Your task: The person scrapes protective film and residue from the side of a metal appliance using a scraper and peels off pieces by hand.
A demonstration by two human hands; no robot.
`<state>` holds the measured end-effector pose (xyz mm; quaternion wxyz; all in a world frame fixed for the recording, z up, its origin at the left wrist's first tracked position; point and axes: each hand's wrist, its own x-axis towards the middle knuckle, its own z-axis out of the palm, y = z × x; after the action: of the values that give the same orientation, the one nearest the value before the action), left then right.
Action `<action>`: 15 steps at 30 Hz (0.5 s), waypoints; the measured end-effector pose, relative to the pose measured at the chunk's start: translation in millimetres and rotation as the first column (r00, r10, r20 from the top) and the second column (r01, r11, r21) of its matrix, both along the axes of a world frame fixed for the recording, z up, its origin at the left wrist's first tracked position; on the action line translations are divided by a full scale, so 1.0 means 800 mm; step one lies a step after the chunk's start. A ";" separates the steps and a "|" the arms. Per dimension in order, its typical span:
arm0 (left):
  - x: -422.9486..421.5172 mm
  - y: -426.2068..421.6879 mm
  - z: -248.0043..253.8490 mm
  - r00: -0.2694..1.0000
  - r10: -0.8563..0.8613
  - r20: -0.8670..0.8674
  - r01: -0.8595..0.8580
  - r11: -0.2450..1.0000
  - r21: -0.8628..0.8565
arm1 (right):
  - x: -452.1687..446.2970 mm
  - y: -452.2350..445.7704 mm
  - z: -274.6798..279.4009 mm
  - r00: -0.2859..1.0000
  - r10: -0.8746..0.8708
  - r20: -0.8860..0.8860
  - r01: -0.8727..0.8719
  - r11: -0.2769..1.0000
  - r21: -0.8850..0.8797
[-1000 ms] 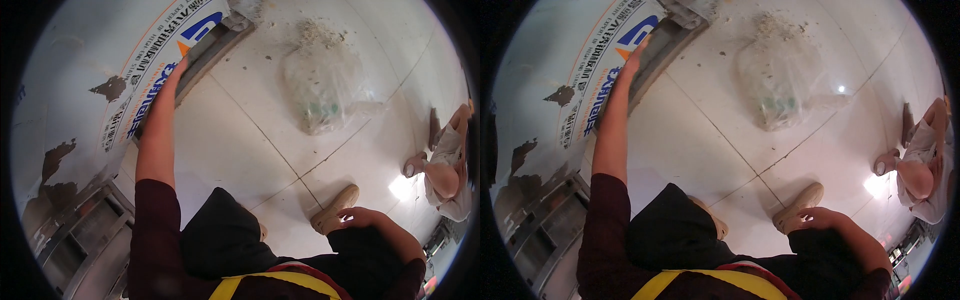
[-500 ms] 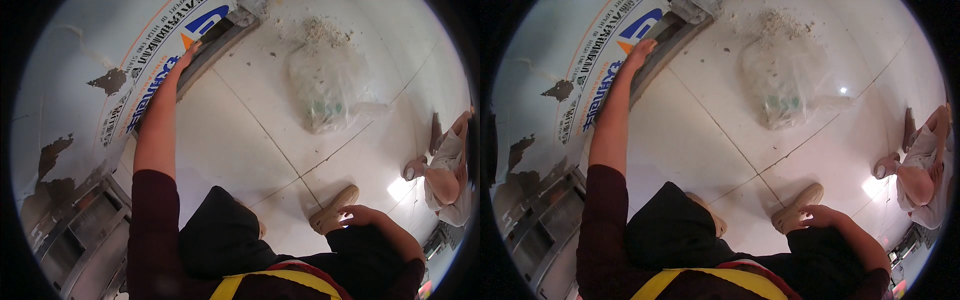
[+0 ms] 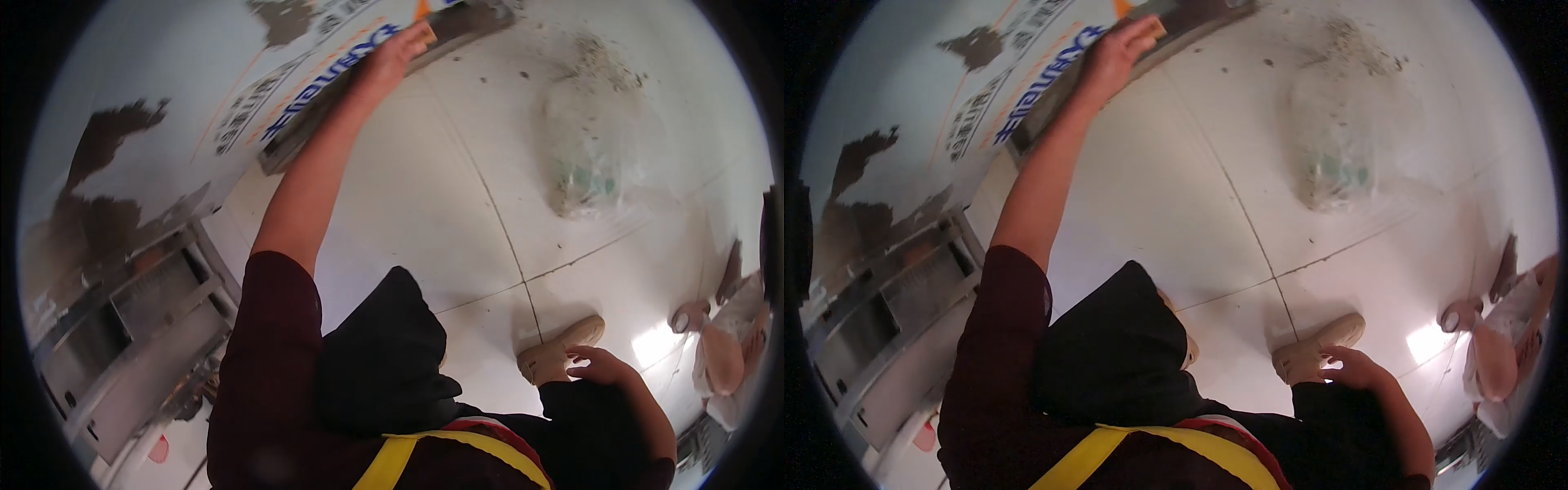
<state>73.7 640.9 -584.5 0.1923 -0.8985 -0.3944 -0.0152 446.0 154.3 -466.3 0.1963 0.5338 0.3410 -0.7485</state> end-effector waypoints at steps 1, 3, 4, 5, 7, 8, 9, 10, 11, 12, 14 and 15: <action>-0.001 -0.030 0.035 0.780 0.284 0.557 0.130 0.797 -0.589 | -0.003 0.010 0.003 1.000 0.005 -0.002 -0.005 1.000 0.010; -0.057 -0.055 0.048 0.674 0.453 0.583 0.105 0.722 -0.683 | -0.005 0.026 0.005 1.000 -0.020 -0.003 0.021 0.999 0.027; -0.093 -0.062 0.045 0.615 0.531 0.584 0.108 0.676 -0.729 | -0.007 0.029 0.005 0.999 -0.041 -0.001 0.041 0.999 0.029; -0.142 -0.069 0.033 0.614 0.531 0.584 0.121 0.668 -0.734 | -0.006 0.032 0.002 0.999 -0.042 -0.007 0.042 0.999 0.034; -0.226 -0.081 0.045 0.710 0.432 0.557 0.008 0.785 -0.619 | -0.005 0.036 -0.003 1.000 0.024 -0.002 -0.024 0.999 0.046; -0.257 -0.089 0.061 0.800 0.341 0.494 -0.093 0.883 -0.460 | -0.006 0.039 -0.005 0.998 0.056 0.002 -0.056 0.997 0.054; -0.305 -0.089 0.053 0.825 0.325 0.462 -0.128 0.904 -0.408 | -0.007 0.041 -0.006 0.996 0.089 0.006 -0.089 0.994 0.060; -0.360 -0.092 0.025 0.848 0.312 0.429 -0.161 0.922 -0.353 | -0.009 0.045 -0.007 0.992 0.128 0.003 -0.128 0.989 0.071; -0.363 -0.099 0.032 0.838 0.313 0.448 -0.168 0.928 -0.333 | -0.010 0.050 -0.008 0.986 0.169 0.000 -0.168 0.982 0.083; -0.364 -0.105 0.039 0.827 0.313 0.466 -0.176 0.933 -0.314 | -0.010 0.056 -0.009 0.978 0.209 0.000 -0.208 0.973 0.098; -0.340 -0.119 0.061 0.726 0.329 0.604 -0.132 0.929 -0.347 | -0.008 0.065 -0.016 0.983 0.185 0.008 -0.185 0.973 0.137; -0.406 -0.119 0.017 0.871 0.330 0.365 -0.246 0.934 -0.258 | -0.007 0.069 -0.018 0.985 0.170 0.013 -0.169 0.973 0.155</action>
<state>-251.3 545.9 -571.2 0.0143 -0.8216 -0.5548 -0.1302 440.6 209.3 -480.7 0.2172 0.5163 0.4425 -0.7003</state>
